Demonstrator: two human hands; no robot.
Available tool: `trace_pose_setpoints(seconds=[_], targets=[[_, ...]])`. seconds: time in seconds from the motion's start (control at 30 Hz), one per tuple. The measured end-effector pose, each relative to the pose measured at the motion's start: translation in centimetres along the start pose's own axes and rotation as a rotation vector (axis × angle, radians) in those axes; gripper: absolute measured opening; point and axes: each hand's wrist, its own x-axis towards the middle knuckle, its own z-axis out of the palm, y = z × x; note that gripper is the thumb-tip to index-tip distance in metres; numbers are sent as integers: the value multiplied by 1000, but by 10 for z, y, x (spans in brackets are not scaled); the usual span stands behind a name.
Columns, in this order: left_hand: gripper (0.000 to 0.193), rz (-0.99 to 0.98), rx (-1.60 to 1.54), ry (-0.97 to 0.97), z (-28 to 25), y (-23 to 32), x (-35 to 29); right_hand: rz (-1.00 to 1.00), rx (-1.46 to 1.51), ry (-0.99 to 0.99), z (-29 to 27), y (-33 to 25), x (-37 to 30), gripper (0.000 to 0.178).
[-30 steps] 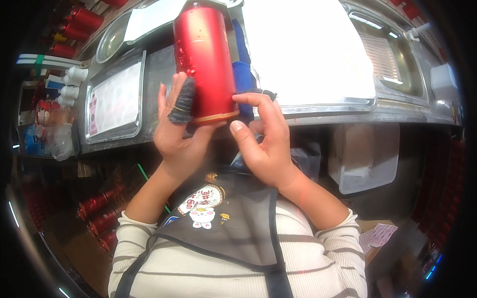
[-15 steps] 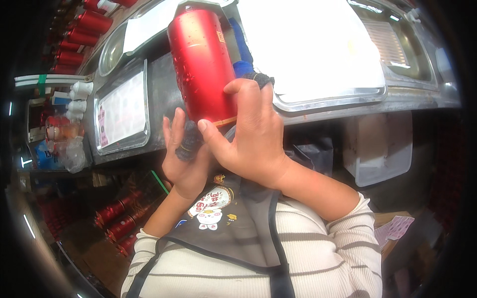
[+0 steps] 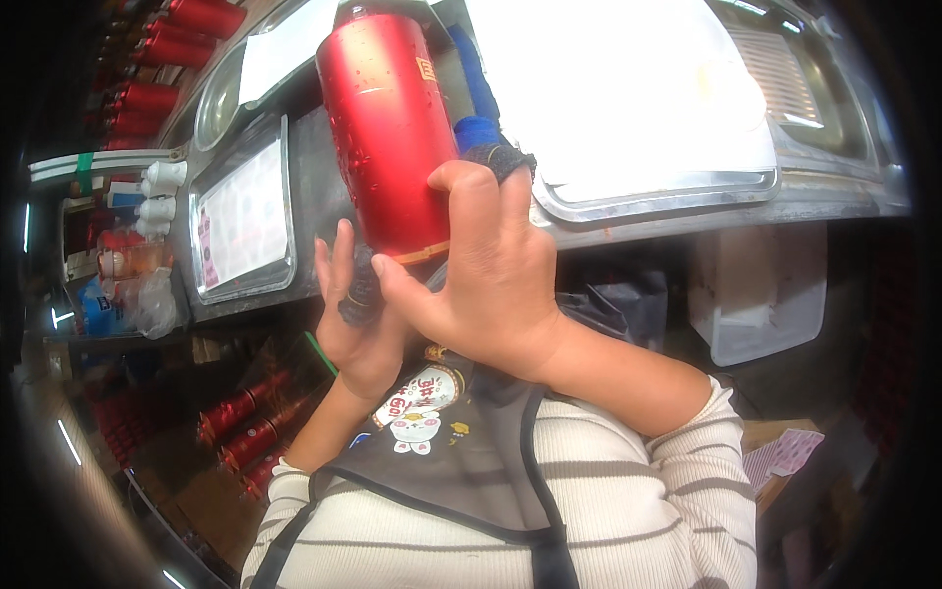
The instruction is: The person applies a gold foil seal to the neck of a red cylindrical bottle, then places a red paper label around the bottle's body. They smooth the label and apply a thin gold strip to the bottle's base edge.
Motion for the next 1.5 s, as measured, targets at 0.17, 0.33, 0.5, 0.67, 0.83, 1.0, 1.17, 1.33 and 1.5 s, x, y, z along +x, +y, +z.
trace_pose_setpoints(seconds=[0.17,0.33,0.5,0.67,0.83,1.0,1.17,1.33,1.5], targets=[[47,40,46,-22,-2,0,5,8,34,-8,1,2,-1,66],[49,96,59,-19,-3,-2,8,6,48,-9,0,3,-1,63],[45,111,94,-43,-5,0,14,14,90,-15,-1,4,-3,58],[39,107,115,-49,-5,5,19,-22,108,-19,-4,6,-3,55],[39,108,146,-58,-7,6,20,-1,137,-17,-5,6,-3,52],[39,111,158,-69,-7,5,20,13,107,-7,-3,8,-4,53],[39,115,154,-86,-8,5,21,57,283,-32,-6,12,-5,42],[38,106,147,-107,-10,7,22,75,306,-41,-9,15,-5,39],[36,122,157,-102,-9,5,22,26,196,9,-4,10,-3,40]])
